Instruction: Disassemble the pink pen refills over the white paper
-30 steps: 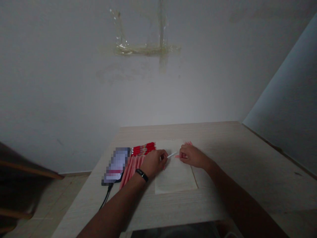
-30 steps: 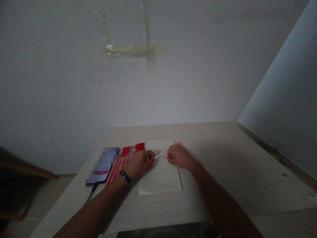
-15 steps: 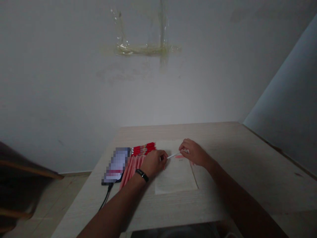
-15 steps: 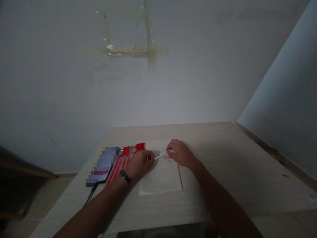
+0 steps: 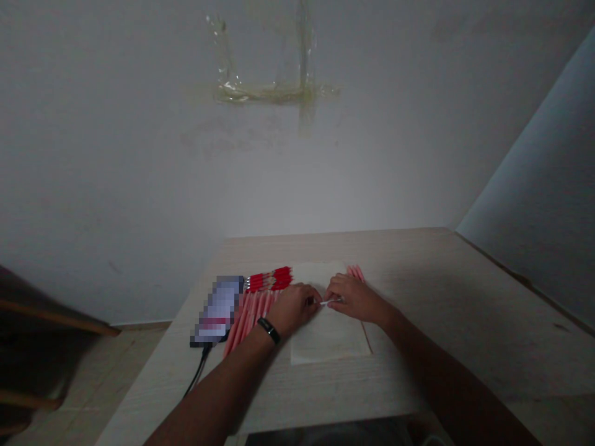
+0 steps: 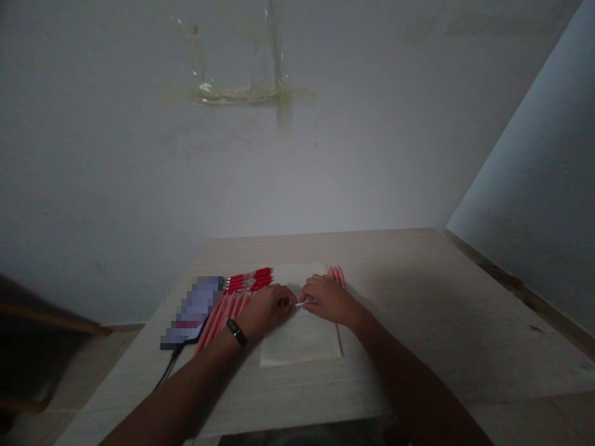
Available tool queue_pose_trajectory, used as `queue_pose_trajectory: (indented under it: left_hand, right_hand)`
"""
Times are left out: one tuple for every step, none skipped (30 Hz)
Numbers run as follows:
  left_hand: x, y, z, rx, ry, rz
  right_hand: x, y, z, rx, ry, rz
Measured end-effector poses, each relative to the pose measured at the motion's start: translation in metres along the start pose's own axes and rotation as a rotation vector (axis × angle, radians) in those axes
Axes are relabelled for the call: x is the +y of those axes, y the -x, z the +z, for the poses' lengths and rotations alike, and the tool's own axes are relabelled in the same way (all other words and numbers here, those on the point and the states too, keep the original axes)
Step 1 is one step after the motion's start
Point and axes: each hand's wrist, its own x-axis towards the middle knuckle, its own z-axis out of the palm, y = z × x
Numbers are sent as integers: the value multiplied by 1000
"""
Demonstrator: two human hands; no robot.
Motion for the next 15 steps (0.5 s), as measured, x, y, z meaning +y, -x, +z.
queue_pose_trajectory:
  left_hand:
    - [0, 0, 0, -9, 5, 5]
    - [1, -1, -1, -20, 11, 6]
    - [1, -1, -1, -31, 19, 6]
    - [2, -1, -2, -39, 28, 5]
    - [2, -1, -2, -38, 38, 4]
    - [2, -1, -3, -28, 47, 1]
    - [2, 0, -3, -9, 54, -6]
    - [0, 0, -3, 16, 59, -19]
    - [-1, 0, -3, 42, 61, -38]
    - [-3, 1, -3, 65, 60, -64]
    - [-5, 1, -2, 85, 57, -91]
    - [-7, 1, -2, 97, 53, -114]
    - [-9, 1, -2, 105, 49, -134]
    - [-10, 1, -1, 107, 44, -151]
    - [-12, 1, 0, 104, 39, -166]
  right_hand:
    - [0, 0, -1, -7, 0, -3]
    - [0, 0, -1, -15, 0, -2]
    - [0, 0, -2, -23, 3, 3]
    - [1, 1, -2, -30, 10, 12]
    - [1, 1, -3, -37, 19, 22]
    - [2, 2, -3, -42, 29, 33]
    - [4, 2, -4, -49, 35, 43]
    - [6, 4, -4, -58, 39, 54]
    - [8, 5, -5, -65, 41, 68]
    - [11, 7, -5, -75, 40, 83]
    - [15, 8, -6, -80, 42, 105]
    - [18, 10, -8, -86, 40, 127]
    - [20, 12, -9, -93, 32, 146]
    - [23, 14, -11, -104, 19, 162]
    - [25, 15, -12, -123, -1, 167]
